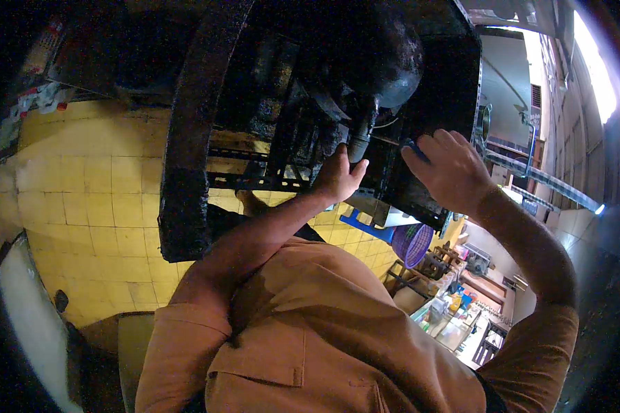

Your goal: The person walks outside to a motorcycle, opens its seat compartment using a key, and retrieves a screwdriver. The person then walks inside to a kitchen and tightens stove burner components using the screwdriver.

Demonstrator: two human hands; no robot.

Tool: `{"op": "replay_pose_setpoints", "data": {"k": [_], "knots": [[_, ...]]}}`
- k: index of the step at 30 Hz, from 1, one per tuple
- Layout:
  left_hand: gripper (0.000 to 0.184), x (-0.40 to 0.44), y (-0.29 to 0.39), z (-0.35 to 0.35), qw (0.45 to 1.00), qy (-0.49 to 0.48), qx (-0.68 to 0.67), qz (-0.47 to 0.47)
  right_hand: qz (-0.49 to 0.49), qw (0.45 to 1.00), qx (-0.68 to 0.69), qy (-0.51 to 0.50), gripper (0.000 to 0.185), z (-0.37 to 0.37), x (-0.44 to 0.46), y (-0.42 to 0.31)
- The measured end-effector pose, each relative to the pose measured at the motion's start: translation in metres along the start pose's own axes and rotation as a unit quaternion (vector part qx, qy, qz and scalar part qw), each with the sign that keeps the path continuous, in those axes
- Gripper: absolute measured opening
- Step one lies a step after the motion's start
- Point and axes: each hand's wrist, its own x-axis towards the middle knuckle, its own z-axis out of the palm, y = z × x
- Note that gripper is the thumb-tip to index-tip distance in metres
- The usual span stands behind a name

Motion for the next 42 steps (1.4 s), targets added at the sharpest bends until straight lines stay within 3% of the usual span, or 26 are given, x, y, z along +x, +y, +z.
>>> {"op": "replay_pose_setpoints", "data": {"k": [2, 4, 5, 7, 11, 13, 14, 16, 20, 22, 24, 25, 27, 32, 36, 38, 39, 40, 42], "knots": [[0.040, 0.000, -0.002, 0.000, 1.000, -0.006, 0.004, -0.001, 0.000, 1.000, 0.011, -0.008, 0.026, 0.002, 0.001, 0.000], [0.040, 0.000, -0.009, 0.001, 1.000, -0.016, 0.016, 0.009, 0.137, 0.980, 0.127, -0.066, 0.025, 0.009, 0.003, 0.002], [0.041, 0.000, -0.009, 0.001, 0.999, -0.021, 0.020, 0.014, 0.137, 0.980, 0.127, -0.067, 0.025, 0.013, 0.004, 0.004], [0.041, 0.000, -0.010, 0.001, 0.999, -0.029, 0.027, 0.013, 0.309, 0.883, 0.350, -0.044, 0.027, 0.018, 0.004, 0.010], [0.040, -0.001, 0.003, -0.004, 1.000, -0.021, 0.011, -0.009, 0.290, 0.882, 0.371, -0.025, 0.030, 0.008, 0.001, 0.016], [0.040, -0.001, -0.002, -0.001, 1.000, -0.012, 0.023, 0.000, 0.181, 0.958, 0.210, -0.070, 0.035, -0.006, -0.002, 0.011], [0.040, -0.001, 0.001, -0.002, 0.999, -0.011, 0.031, 0.008, 0.181, 0.958, 0.210, -0.070, 0.035, -0.006, -0.003, 0.010], [0.041, -0.001, 0.005, -0.005, 0.999, -0.024, 0.044, 0.000, 0.158, 0.964, 0.130, -0.172, 0.036, -0.007, -0.004, 0.009], [0.041, -0.001, 0.003, -0.004, 0.999, -0.025, 0.047, 0.000, 0.154, 0.973, 0.072, -0.157, 0.037, 0.003, -0.008, 0.002], [0.041, 0.003, -0.013, 0.005, 0.999, -0.003, 0.041, 0.035, 0.256, 0.940, 0.199, -0.107, 0.038, 0.005, -0.007, 0.002], [0.040, 0.002, -0.003, 0.001, 0.997, 0.014, 0.036, 0.063, 0.210, 0.957, 0.193, -0.053, 0.039, -0.002, -0.006, 0.002], [0.042, 0.000, 0.002, -0.002, 0.999, 0.000, 0.023, 0.025, 0.163, 0.969, 0.186, 0.001, 0.041, -0.005, -0.005, 0.002], [0.044, -0.001, 0.004, -0.004, 1.000, -0.014, 0.010, -0.015, 0.151, 0.973, 0.172, -0.041, 0.043, -0.003, -0.009, 0.010], [0.036, 0.001, -0.009, 0.001, 0.999, -0.019, 0.038, 0.021, 0.186, 0.959, 0.173, -0.124, 0.048, 0.017, -0.020, 0.010], [0.036, 0.001, -0.007, 0.000, 0.999, -0.020, 0.044, 0.018, 0.244, 0.877, 0.413, -0.034, 0.041, 0.032, -0.023, 0.017], [0.037, 0.001, -0.007, 0.000, 0.999, -0.021, 0.034, 0.021, 0.252, 0.846, 0.470, -0.012, 0.039, 0.025, -0.021, 0.016], [0.037, 0.002, -0.007, 0.000, 0.999, -0.020, 0.030, 0.022, 0.155, 0.958, 0.231, -0.064, 0.038, 0.002, -0.014, 0.009], [0.037, 0.001, -0.007, 0.001, 0.999, -0.016, 0.028, 0.024, 0.046, 0.992, -0.027, -0.110, 0.038, -0.010, -0.011, 0.005], [0.038, -0.001, -0.007, 0.001, 0.999, -0.014, 0.024, 0.026, 0.080, 0.987, 0.004, -0.141, 0.036, -0.002, -0.013, 0.005]]}}
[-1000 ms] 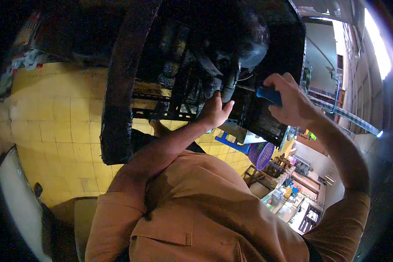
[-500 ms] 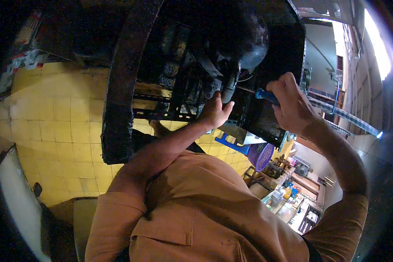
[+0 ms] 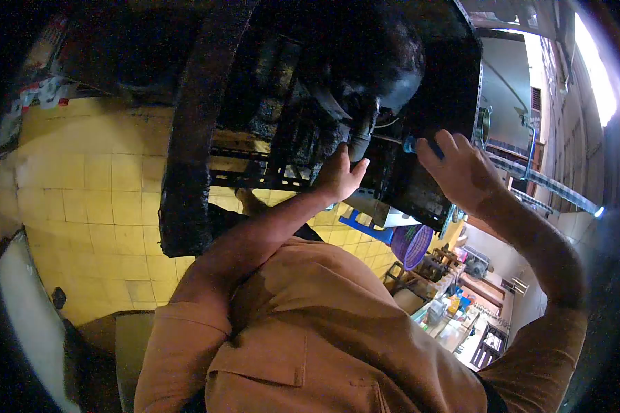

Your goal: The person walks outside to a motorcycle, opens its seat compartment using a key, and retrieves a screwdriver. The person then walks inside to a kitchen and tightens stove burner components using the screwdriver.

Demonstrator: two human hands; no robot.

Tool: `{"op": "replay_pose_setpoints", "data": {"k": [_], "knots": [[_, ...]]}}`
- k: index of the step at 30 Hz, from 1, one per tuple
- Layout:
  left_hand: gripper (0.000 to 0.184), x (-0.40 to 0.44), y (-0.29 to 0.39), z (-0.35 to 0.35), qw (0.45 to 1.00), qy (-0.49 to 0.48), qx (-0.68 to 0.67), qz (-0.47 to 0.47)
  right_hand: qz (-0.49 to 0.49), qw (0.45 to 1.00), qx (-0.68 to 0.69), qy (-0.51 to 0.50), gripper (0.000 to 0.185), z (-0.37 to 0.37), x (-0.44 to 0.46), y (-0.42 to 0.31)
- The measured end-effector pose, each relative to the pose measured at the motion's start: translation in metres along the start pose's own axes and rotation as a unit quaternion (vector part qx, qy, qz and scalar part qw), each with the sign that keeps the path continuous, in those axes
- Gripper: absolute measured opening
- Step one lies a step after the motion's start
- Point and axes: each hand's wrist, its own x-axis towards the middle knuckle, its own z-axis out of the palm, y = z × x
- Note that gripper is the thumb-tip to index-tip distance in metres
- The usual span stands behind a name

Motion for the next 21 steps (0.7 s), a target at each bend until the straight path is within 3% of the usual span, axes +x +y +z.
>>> {"op": "replay_pose_setpoints", "data": {"k": [2, 3, 4, 5, 7, 8, 9, 10, 11, 12, 13, 17, 18, 19, 20, 21], "knots": [[0.038, 0.000, 0.000, 0.000, 1.000, 0.003, 0.007, 0.001, 0.032, 0.998, 0.031, -0.035, 0.035, 0.006, 0.001, 0.002], [0.039, 0.001, 0.000, 0.000, 1.000, 0.003, 0.009, 0.002, 0.156, 0.963, 0.192, -0.106, 0.031, 0.007, 0.006, 0.003], [0.039, 0.002, 0.000, -0.001, 1.000, -0.003, 0.010, 0.000, 0.272, 0.883, 0.343, -0.171, 0.029, 0.007, 0.011, 0.002], [0.039, 0.001, 0.000, -0.002, 1.000, -0.006, 0.011, -0.003, 0.271, 0.883, 0.343, -0.171, 0.029, -0.001, 0.017, 0.001], [0.039, -0.001, 0.005, -0.004, 1.000, -0.011, 0.016, -0.010, 0.404, 0.726, 0.527, -0.179, 0.029, -0.024, 0.022, 0.000], [0.038, 0.000, 0.006, -0.005, 1.000, -0.012, 0.019, -0.010, 0.404, 0.726, 0.528, -0.178, 0.029, -0.017, 0.019, -0.001], [0.038, 0.001, 0.006, -0.005, 1.000, -0.013, 0.023, -0.010, 0.253, 0.890, 0.380, -0.014, 0.028, -0.004, 0.012, -0.003], [0.038, 0.001, 0.007, -0.004, 1.000, -0.012, 0.013, -0.012, 0.077, 0.966, 0.194, 0.151, 0.027, 0.005, 0.008, -0.003], [0.038, 0.001, 0.005, -0.004, 1.000, -0.011, 0.009, -0.014, 0.077, 0.966, 0.195, 0.152, 0.027, 0.003, 0.008, -0.004], [0.038, 0.000, 0.003, -0.003, 1.000, -0.010, 0.004, -0.016, -0.019, 0.994, 0.031, 0.099, 0.029, -0.001, 0.008, -0.004], [0.039, 0.001, 0.000, -0.002, 1.000, -0.009, 0.000, -0.016, -0.113, 0.984, -0.134, 0.042, 0.031, -0.003, 0.007, -0.005], [0.041, 0.000, 0.003, -0.001, 1.000, -0.002, 0.015, -0.007, -0.071, 0.992, -0.093, 0.046, 0.033, 0.020, 0.007, -0.009], [0.041, 0.000, 0.001, 0.001, 1.000, 0.000, 0.021, -0.004, 0.001, 0.995, 0.079, 0.066, 0.034, 0.030, 0.012, -0.005], [0.041, 0.000, 0.001, 0.003, 1.000, 0.021, -0.009, -0.013, 0.074, 0.962, 0.248, 0.086, 0.034, 0.038, 0.014, 0.002], [0.042, 0.000, 0.003, 0.002, 1.000, 0.020, -0.011, -0.021, 0.077, 0.962, 0.247, 0.086, 0.034, 0.025, 0.020, 0.006], [0.043, 0.001, 0.005, -0.001, 0.999, 0.019, -0.012, -0.028, 0.221, 0.882, 0.412, -0.051, 0.034, 0.001, 0.030, 0.008]]}}
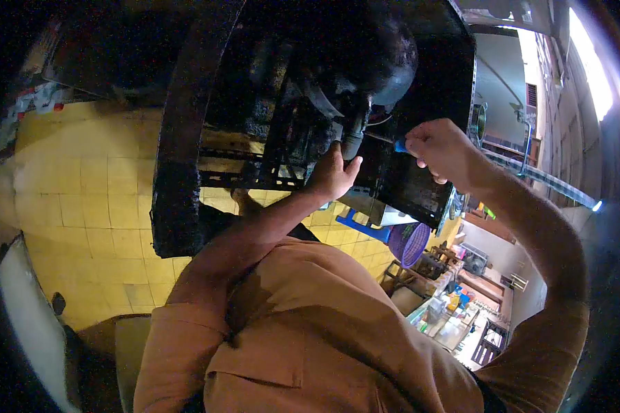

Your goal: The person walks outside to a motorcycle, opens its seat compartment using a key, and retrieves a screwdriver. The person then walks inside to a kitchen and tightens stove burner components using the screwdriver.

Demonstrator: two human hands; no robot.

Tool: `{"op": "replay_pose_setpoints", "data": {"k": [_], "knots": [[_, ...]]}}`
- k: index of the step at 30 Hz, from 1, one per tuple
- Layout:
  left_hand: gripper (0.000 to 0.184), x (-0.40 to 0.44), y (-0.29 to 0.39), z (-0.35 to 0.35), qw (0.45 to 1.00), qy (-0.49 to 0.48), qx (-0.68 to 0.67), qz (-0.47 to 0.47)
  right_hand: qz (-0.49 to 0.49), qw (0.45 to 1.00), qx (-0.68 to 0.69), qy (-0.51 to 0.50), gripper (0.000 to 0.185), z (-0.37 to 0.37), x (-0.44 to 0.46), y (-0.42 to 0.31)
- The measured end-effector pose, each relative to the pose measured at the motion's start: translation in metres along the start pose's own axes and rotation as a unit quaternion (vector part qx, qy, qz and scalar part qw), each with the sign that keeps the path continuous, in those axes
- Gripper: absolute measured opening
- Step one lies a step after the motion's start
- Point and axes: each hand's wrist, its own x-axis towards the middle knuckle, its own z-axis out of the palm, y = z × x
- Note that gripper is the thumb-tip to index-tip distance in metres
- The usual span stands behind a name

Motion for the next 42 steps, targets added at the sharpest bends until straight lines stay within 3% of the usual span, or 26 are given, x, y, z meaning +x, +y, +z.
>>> {"op": "replay_pose_setpoints", "data": {"k": [1, 3, 4, 5, 6, 8, 12, 14, 15, 17, 18, 19, 20, 21, 24, 26, 27, 28, 30, 31, 33, 34, 37, 39, 40, 42], "knots": [[0.044, 0.000, 0.003, -0.002, 1.000, -0.001, -0.001, -0.007, 0.191, 0.964, 0.157, -0.102, 0.035, -0.008, 0.001, -0.012], [0.044, 0.001, 0.003, -0.003, 1.000, -0.010, -0.007, -0.009, 0.174, 0.971, 0.150, -0.064, 0.033, 0.001, -0.002, -0.004], [0.044, 0.001, 0.003, -0.004, 1.000, -0.013, -0.009, -0.010, -0.047, 0.998, -0.027, 0.037, 0.035, 0.010, -0.002, 0.009], [0.044, 0.001, 0.007, -0.006, 1.000, -0.019, -0.005, -0.003, -0.265, 0.934, -0.201, 0.134, 0.038, 0.012, -0.004, 0.003], [0.044, 0.000, 0.010, -0.008, 1.000, -0.020, -0.003, -0.001, -0.269, 0.933, -0.200, 0.132, 0.038, 0.013, -0.008, -0.003], [0.044, -0.002, 0.013, -0.009, 1.000, -0.020, 0.010, -0.012, -0.278, 0.813, -0.510, 0.051, 0.031, 0.014, -0.023, -0.017], [0.044, -0.002, 0.006, -0.002, 1.000, -0.001, 0.006, -0.003, -0.265, 0.829, -0.492, 0.031, 0.033, 0.022, -0.026, -0.022], [0.044, -0.002, 0.001, -0.001, 1.000, 0.002, -0.002, 0.000, -0.168, 0.869, -0.465, 0.020, 0.033, 0.021, -0.021, -0.020], [0.045, -0.002, 0.002, 0.000, 1.000, 0.001, -0.004, 0.000, -0.165, 0.868, -0.467, 0.021, 0.033, 0.022, -0.016, -0.014], [0.045, -0.002, 0.001, 0.002, 1.000, 0.002, -0.008, -0.006, -0.103, 0.949, -0.297, 0.004, 0.028, 0.022, -0.006, -0.009], [0.045, -0.002, -0.001, 0.003, 1.000, 0.003, -0.010, -0.010, -0.101, 0.950, -0.297, 0.003, 0.028, 0.019, -0.003, -0.012], [0.045, -0.002, -0.002, 0.004, 1.000, 0.004, -0.012, -0.013, 0.045, 0.991, -0.118, -0.039, 0.025, 0.014, -0.001, -0.016], [0.046, -0.001, -0.006, 0.007, 1.000, 0.021, -0.010, -0.006, 0.188, 0.977, 0.069, -0.077, 0.023, 0.010, 0.000, -0.021], [0.046, -0.002, -0.009, 0.009, 1.000, 0.026, -0.008, -0.003, 0.191, 0.976, 0.070, -0.077, 0.023, 0.011, -0.002, -0.015], [0.046, -0.002, -0.004, 0.005, 1.000, 0.018, -0.008, 0.007, -0.039, 0.998, -0.032, 0.035, 0.033, 0.024, -0.002, 0.026], [0.047, -0.001, -0.003, 0.002, 1.000, 0.011, -0.006, 0.019, -0.201, 0.968, -0.101, 0.106, 0.043, 0.028, 0.004, 0.040], [0.047, -0.001, -0.003, 0.002, 1.000, 0.009, -0.010, 0.018, -0.209, 0.967, -0.104, 0.106, 0.043, 0.018, 0.002, 0.024], [0.047, -0.001, -0.005, 0.002, 1.000, 0.007, -0.013, 0.017, -0.308, 0.911, -0.260, 0.088, 0.045, 0.008, -0.010, 0.010], [0.047, -0.001, -0.003, 0.000, 1.000, -0.007, -0.012, 0.001, -0.232, 0.887, -0.397, 0.046, 0.053, 0.011, -0.029, -0.015], [0.047, -0.001, 0.000, -0.001, 1.000, -0.013, -0.010, -0.007, -0.230, 0.888, -0.396, 0.046, 0.053, 0.011, -0.028, -0.013], [0.047, -0.001, 0.004, -0.002, 1.000, -0.021, -0.002, -0.013, -0.318, 0.808, -0.491, 0.072, 0.038, 0.010, -0.024, -0.008], [0.047, 0.000, 0.006, -0.005, 1.000, -0.019, 0.002, -0.012, -0.321, 0.807, -0.491, 0.072, 0.038, 0.011, -0.021, -0.008], [0.047, -0.001, 0.001, 0.000, 0.999, 0.013, 0.020, 0.031, -0.292, 0.824, -0.483, 0.040, 0.035, 0.016, -0.017, -0.013], [0.047, -0.001, -0.006, 0.007, 0.999, 0.024, -0.006, 0.031, -0.191, 0.877, -0.438, 0.060, 0.033, 0.021, -0.018, -0.020], [0.047, -0.002, -0.009, 0.009, 0.999, 0.023, -0.020, 0.024, -0.185, 0.878, -0.437, 0.060, 0.033, 0.019, -0.011, -0.011], [0.046, -0.004, -0.005, 0.006, 1.000, 0.019, -0.019, 0.004, -0.190, 0.941, -0.274, 0.055, 0.029, 0.015, 0.013, 0.009]]}}
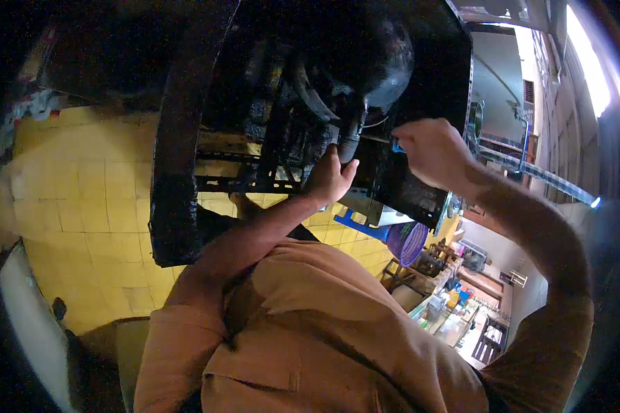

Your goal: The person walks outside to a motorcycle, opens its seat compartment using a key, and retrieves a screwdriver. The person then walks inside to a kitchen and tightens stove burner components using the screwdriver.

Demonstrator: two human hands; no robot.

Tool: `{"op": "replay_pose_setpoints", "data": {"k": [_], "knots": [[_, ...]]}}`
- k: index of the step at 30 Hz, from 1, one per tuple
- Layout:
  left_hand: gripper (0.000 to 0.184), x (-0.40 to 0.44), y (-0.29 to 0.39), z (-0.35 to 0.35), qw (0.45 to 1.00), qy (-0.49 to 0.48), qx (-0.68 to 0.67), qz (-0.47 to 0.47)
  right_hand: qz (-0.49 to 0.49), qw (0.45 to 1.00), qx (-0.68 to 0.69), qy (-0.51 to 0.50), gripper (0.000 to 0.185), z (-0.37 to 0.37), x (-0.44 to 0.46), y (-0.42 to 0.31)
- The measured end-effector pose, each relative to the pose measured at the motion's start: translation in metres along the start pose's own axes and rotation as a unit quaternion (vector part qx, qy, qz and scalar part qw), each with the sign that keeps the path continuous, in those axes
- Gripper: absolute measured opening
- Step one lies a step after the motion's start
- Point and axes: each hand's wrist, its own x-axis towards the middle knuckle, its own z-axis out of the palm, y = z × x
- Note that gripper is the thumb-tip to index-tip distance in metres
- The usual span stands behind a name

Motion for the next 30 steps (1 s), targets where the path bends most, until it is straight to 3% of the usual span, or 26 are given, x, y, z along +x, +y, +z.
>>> {"op": "replay_pose_setpoints", "data": {"k": [1, 3, 4, 7, 9, 10, 14, 17, 19, 20, 21, 22, 23, 26, 28, 30], "knots": [[0.046, 0.001, 0.004, -0.002, 1.000, -0.001, 0.008, -0.004, 0.003, 1.000, 0.000, 0.003, 0.029, 0.003, -0.002, 0.002], [0.046, 0.003, 0.004, -0.002, 1.000, -0.006, 0.015, -0.011, 0.152, 0.976, 0.155, 0.027, 0.028, 0.001, -0.004, 0.001], [0.046, 0.003, 0.002, -0.002, 1.000, -0.007, 0.016, -0.013, 0.153, 0.976, 0.155, 0.028, 0.028, 0.000, -0.007, -0.001], [0.047, 0.004, -0.002, -0.002, 1.000, -0.015, 0.011, -0.006, 0.103, 0.984, 0.144, -0.001, 0.029, -0.018, -0.019, -0.022], [0.049, 0.004, -0.005, -0.001, 1.000, -0.016, -0.005, -0.001, -0.103, 0.986, -0.130, 0.001, 0.041, -0.027, -0.026, -0.028], [0.049, 0.004, -0.006, 0.001, 1.000, -0.002, -0.008, 0.010, -0.141, 0.969, -0.197, -0.042, 0.052, -0.027, -0.026, -0.028], [0.047, 0.001, 0.002, -0.001, 1.000, -0.007, -0.020, -0.009, -0.148, 0.962, -0.221, -0.053, 0.053, -0.019, -0.027, -0.027], [0.046, 0.001, 0.004, -0.002, 1.000, 0.000, -0.007, 0.005, -0.097, 0.980, -0.169, -0.030, 0.042, -0.014, -0.027, -0.029], [0.044, 0.001, 0.009, -0.004, 1.000, -0.001, -0.005, 0.003, 0.007, 0.984, -0.123, -0.127, 0.051, 0.002, -0.019, -0.022], [0.044, 0.000, 0.010, -0.006, 1.000, -0.005, -0.006, -0.001, 0.007, 0.984, -0.123, -0.127, 0.051, 0.000, -0.013, -0.018], [0.044, -0.001, 0.010, -0.007, 1.000, -0.008, -0.007, -0.006, 0.107, 0.990, 0.028, -0.092, 0.051, -0.005, -0.007, -0.013], [0.043, 0.000, 0.010, -0.007, 1.000, -0.017, 0.002, -0.007, 0.204, 0.961, 0.178, -0.053, 0.051, -0.007, -0.004, -0.009], [0.043, 0.001, 0.009, -0.007, 1.000, -0.022, 0.009, -0.007, 0.206, 0.961, 0.179, -0.051, 0.051, -0.006, -0.005, -0.006], [0.044, 0.003, 0.004, -0.006, 1.000, -0.024, -0.011, -0.002, 0.115, 0.975, 0.189, 0.035, 0.042, -0.008, -0.008, -0.006], [0.045, 0.006, -0.006, -0.005, 0.999, -0.031, 0.016, 0.007, -0.025, 0.993, -0.113, -0.024, 0.032, -0.026, -0.013, -0.015], [0.047, 0.005, -0.005, -0.004, 0.999, -0.029, 0.029, 0.023, -0.064, 0.986, -0.150, -0.034, 0.028, -0.030, -0.015, -0.029]]}}
